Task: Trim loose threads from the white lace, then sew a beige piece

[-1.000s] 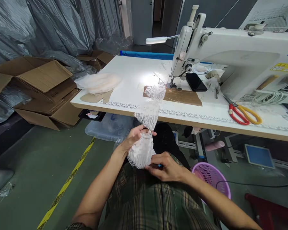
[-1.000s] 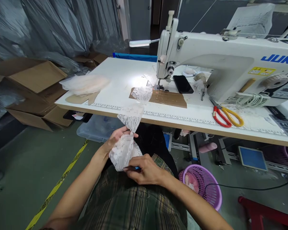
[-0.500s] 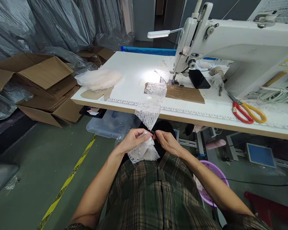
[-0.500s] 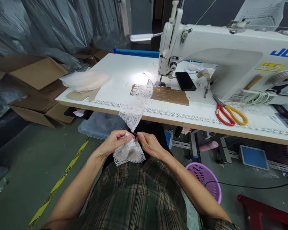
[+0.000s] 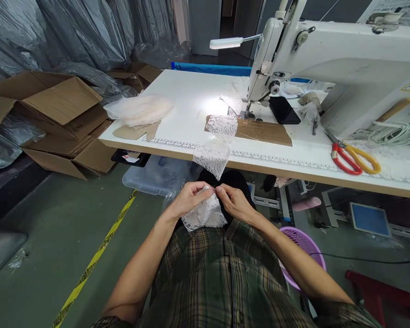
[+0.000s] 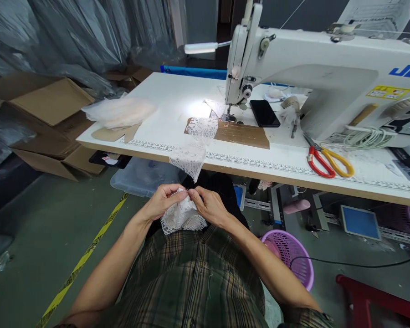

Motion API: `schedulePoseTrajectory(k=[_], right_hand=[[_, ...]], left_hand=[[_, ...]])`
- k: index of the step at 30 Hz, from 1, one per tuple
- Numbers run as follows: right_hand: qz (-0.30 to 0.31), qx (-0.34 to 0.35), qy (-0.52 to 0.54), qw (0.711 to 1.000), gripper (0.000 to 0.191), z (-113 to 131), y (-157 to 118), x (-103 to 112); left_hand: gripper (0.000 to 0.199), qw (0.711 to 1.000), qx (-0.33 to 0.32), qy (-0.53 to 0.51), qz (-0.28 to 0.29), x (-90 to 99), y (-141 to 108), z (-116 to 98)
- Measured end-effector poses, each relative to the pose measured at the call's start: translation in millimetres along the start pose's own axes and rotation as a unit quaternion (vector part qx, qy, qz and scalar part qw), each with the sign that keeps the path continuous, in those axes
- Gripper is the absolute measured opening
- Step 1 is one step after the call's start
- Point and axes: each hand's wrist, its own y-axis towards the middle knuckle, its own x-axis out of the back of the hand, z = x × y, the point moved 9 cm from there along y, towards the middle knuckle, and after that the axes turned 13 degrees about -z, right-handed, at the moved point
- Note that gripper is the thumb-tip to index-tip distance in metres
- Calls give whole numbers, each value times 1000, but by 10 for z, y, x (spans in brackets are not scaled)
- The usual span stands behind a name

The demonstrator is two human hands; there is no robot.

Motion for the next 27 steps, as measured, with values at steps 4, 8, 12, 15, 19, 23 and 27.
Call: schedulePoseTrajectory(k=[4, 8, 12, 15, 19, 23, 27], right_hand=[[-25, -20, 1, 1000, 45, -66, 7, -13], [21, -48, 102, 993, 44, -131, -124, -134], [9, -67, 47, 997, 35, -219, -184, -77], [-121, -63, 18, 990, 33, -193, -46, 210], [-241, -44, -9, 969, 40, -44, 193, 447], [-283, -30, -52, 957, 37, 64, 353, 493], [-241, 4, -40, 970, 34, 141, 345, 433]], left_hand=[[33, 1000, 6, 7, -1, -15, -16, 16], [35, 999, -16, 51, -11, 16, -14, 49], [33, 961, -108, 248, -50, 133, -8, 174], [40, 901, -178, 395, -25, 90, -66, 387], [40, 845, -220, 487, 13, -9, -161, 615], [37, 864, -242, 440, -21, 25, -155, 451], [58, 971, -163, 173, -17, 101, 2, 241]])
